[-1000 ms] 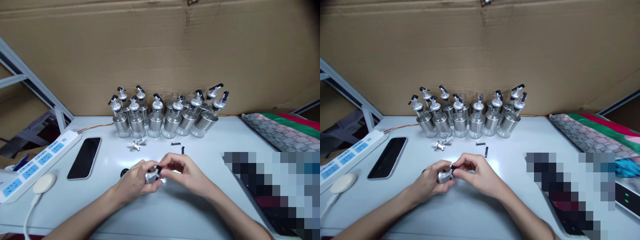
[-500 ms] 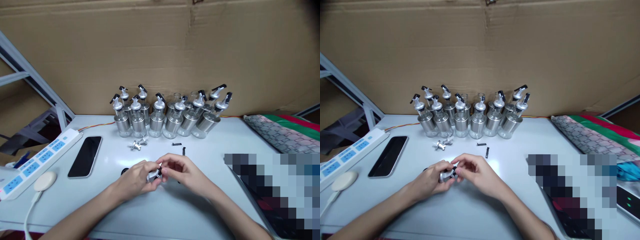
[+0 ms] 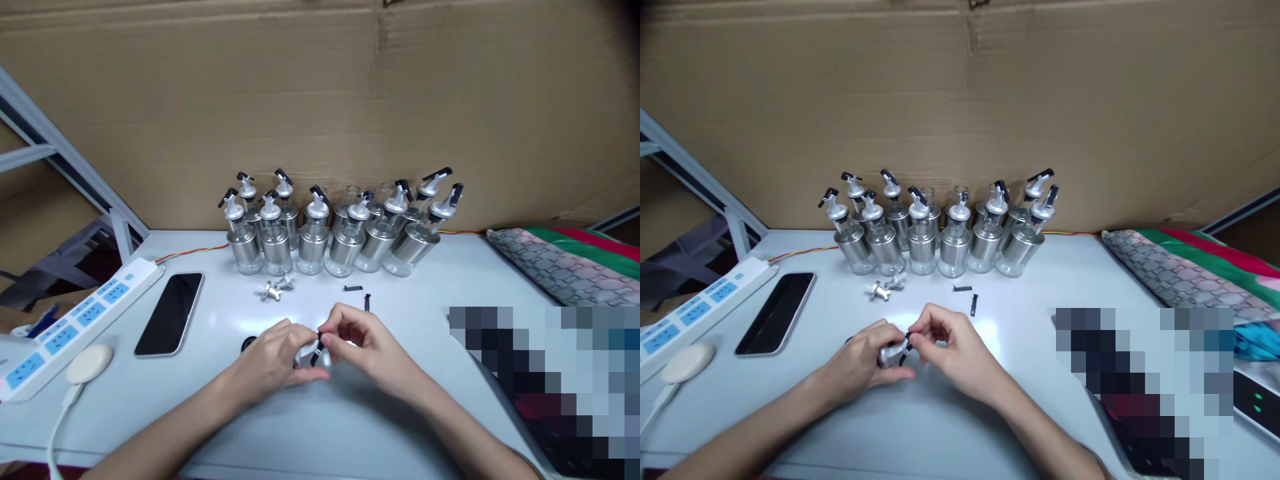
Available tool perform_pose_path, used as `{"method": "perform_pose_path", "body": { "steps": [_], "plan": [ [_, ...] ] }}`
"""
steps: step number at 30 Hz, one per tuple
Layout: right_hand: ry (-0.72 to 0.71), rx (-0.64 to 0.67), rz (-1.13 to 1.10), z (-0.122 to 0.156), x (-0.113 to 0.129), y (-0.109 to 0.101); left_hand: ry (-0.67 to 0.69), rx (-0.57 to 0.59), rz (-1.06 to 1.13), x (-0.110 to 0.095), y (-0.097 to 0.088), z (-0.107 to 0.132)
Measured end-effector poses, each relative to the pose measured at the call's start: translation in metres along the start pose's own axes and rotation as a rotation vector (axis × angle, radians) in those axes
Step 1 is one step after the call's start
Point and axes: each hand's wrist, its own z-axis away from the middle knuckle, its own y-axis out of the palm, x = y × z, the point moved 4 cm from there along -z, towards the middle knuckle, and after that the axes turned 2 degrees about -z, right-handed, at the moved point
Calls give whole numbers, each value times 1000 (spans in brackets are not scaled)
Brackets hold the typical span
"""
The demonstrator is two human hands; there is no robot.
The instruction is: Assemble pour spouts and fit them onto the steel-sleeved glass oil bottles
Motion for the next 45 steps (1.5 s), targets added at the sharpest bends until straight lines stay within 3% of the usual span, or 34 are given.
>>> {"method": "perform_pose_path", "body": {
  "steps": [9, 18, 23, 30, 34, 40, 45],
  "plan": [
    [20, 55, 38, -1, -3, 3, -11, -19, 21, 5, 0, 4],
    [-24, 117, 308, -1, 1, 3, -15, 4, 30, 4, 0, 1],
    [-61, 102, 393, -1, 3, 4, -11, -10, 36, 2, -1, 1],
    [23, 26, 330, 0, -7, 10, 2, 0, 18, 1, 1, -2],
    [33, 30, 311, -2, -6, 7, -41, 3, 12, 4, 2, 0],
    [-38, -219, 383, -9, 0, -28, -161, -24, -97, 10, -2, 5],
    [-6, -94, 740, -11, -8, -23, -376, 49, -47, 16, -3, 7]
  ]
}}
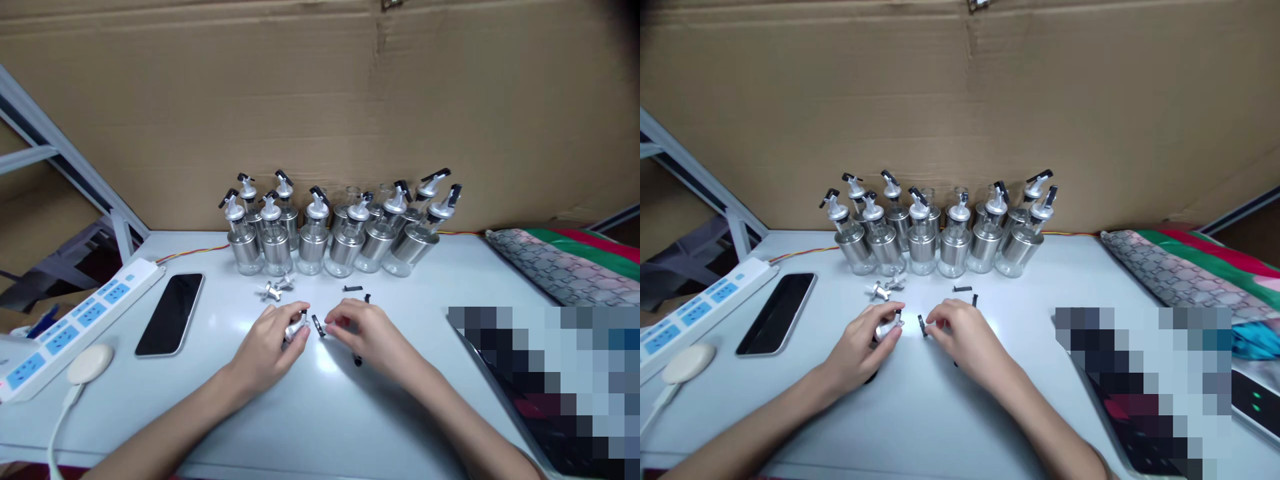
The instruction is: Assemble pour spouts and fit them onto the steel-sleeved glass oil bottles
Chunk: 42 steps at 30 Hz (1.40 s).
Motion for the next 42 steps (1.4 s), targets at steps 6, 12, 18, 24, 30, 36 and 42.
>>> {"method": "perform_pose_path", "body": {
  "steps": [6, 12, 18, 24, 30, 36, 42],
  "plan": [
    [-23, 82, 186, 3, 3, 20, -62, 101, 141, -1, 2, -5],
    [-78, 73, 68, 5, 9, 18, -76, 102, 216, 2, 5, -3],
    [-131, 91, -219, 8, 20, 5, -113, 139, 286, 5, 9, -3],
    [-128, 90, -419, 11, 22, -1, -190, 267, 370, 4, 10, -2],
    [-42, 67, -583, 10, 16, 1, -209, 206, 388, 2, 7, -1],
    [68, -14, -660, 3, 6, 12, -207, 135, 376, 1, 9, 0],
    [-45, 57, -178, 6, 8, 2, -300, 126, 369, 5, 9, 2]
  ]
}}
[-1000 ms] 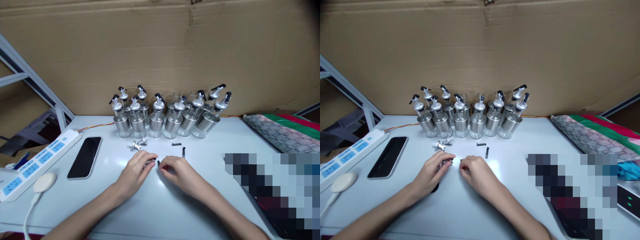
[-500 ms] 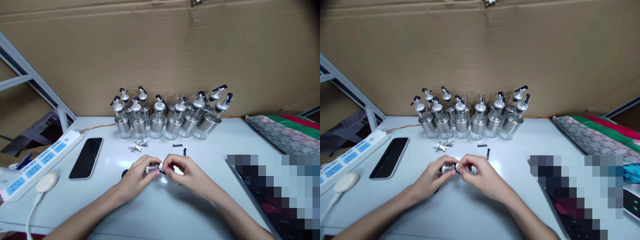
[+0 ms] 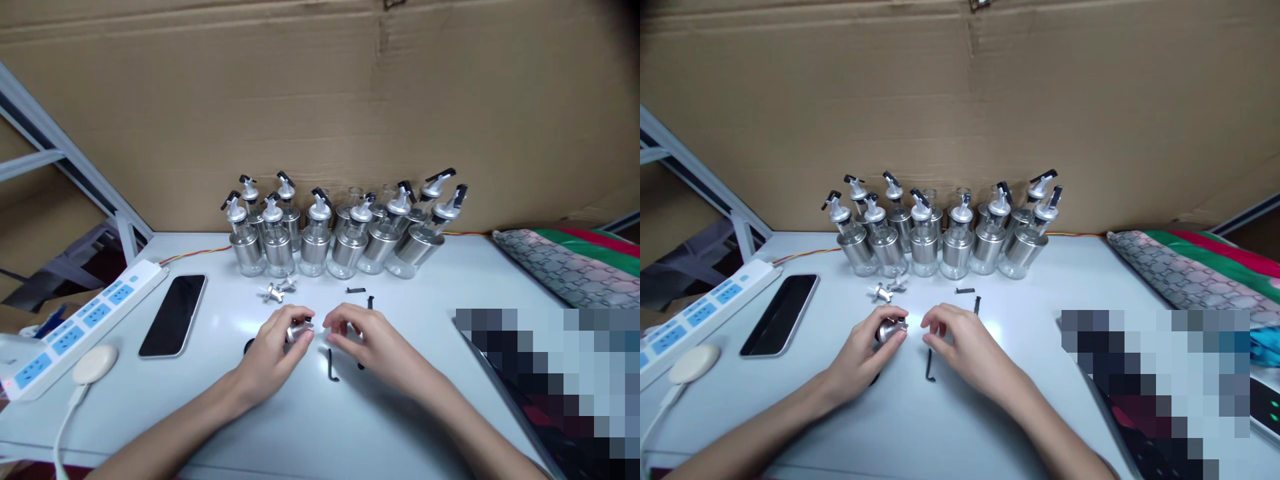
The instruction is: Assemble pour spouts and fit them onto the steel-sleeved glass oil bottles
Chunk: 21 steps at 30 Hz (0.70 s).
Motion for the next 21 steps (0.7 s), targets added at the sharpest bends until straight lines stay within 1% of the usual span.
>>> {"method": "perform_pose_path", "body": {
  "steps": [2, 4, 6, 8, 10, 12, 15, 17, 19, 21],
  "plan": [
    [-86, 137, 145, 4, 1, 2, -54, -15, 30, 2, -1, 0],
    [-144, 238, 205, 8, 1, 6, -115, -18, 103, 4, -1, 1],
    [-167, 258, 237, 9, 1, 10, -175, -5, 233, 5, 0, 0],
    [-179, 231, 277, 8, 1, 13, -233, 16, 396, 5, 3, -1],
    [-170, 184, 291, 6, 3, 13, -293, 33, 541, 6, 5, -2],
    [-123, 123, 260, 3, 4, 10, -330, 19, 623, 7, 5, -4],
    [-49, -46, 175, 1, 5, 0, -363, -10, 662, 8, 5, -5],
    [-66, -195, 134, 1, 7, -8, -401, -2, 672, 9, 6, -6],
    [-114, -336, 104, 4, 9, -12, -439, 19, 683, 9, 8, -5],
    [-150, -422, 58, 6, 10, -13, -451, 24, 693, 9, 9, -4]
  ]
}}
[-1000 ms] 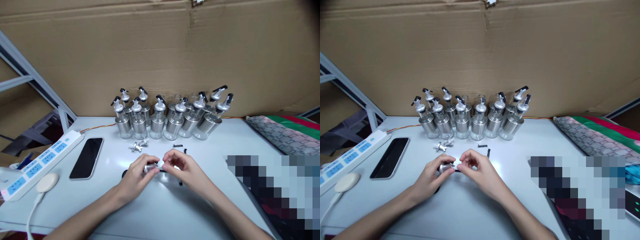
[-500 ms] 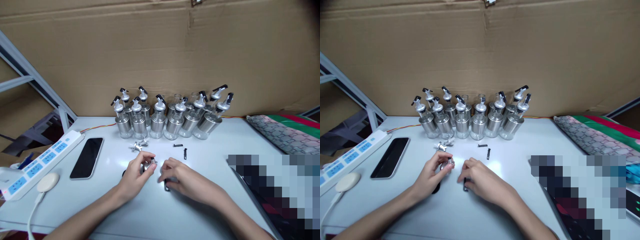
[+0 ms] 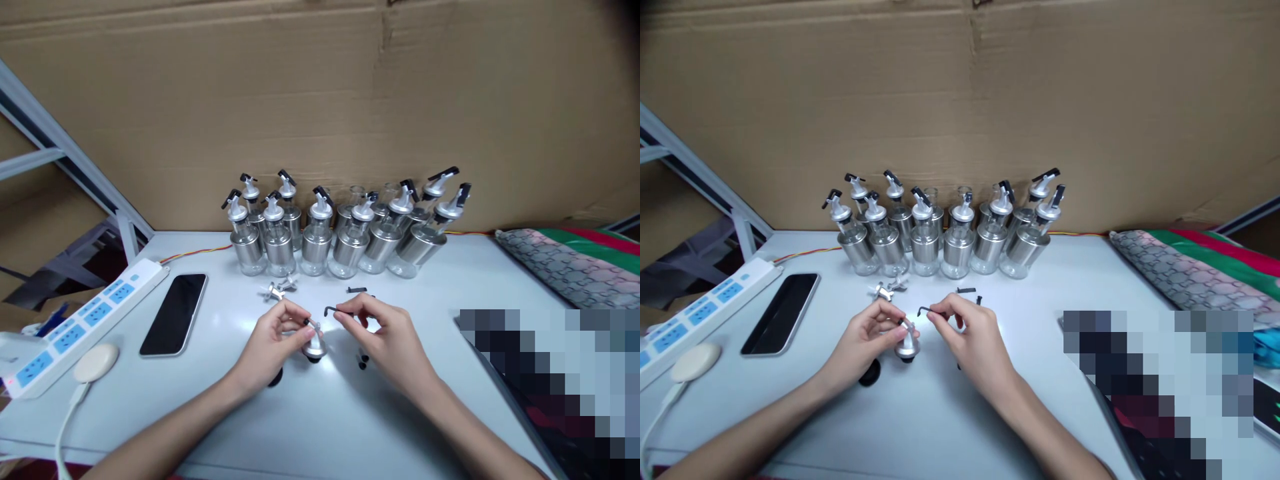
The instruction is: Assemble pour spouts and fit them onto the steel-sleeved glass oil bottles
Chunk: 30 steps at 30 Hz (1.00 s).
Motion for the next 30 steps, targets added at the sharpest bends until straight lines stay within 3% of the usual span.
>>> {"method": "perform_pose_path", "body": {
  "steps": [3, 6, 10, 18, 25, 30],
  "plan": [
    [-6, -29, -100, 5, 3, 5, 3, 42, 29, 1, 3, 1],
    [-23, 31, -132, 8, 6, 13, 3, 81, 54, 1, 6, 3],
    [-96, 105, -89, 10, 7, 17, 25, 70, 55, -3, 5, 2],
    [-186, 110, -85, 10, 9, 16, 87, 12, 34, -6, 2, 2],
    [-109, 115, -132, 11, 11, 15, 106, -52, 49, -4, 0, 3],
    [-20, 220, -211, 14, 9, 28, 191, -121, 76, -10, -2, 4]
  ]
}}
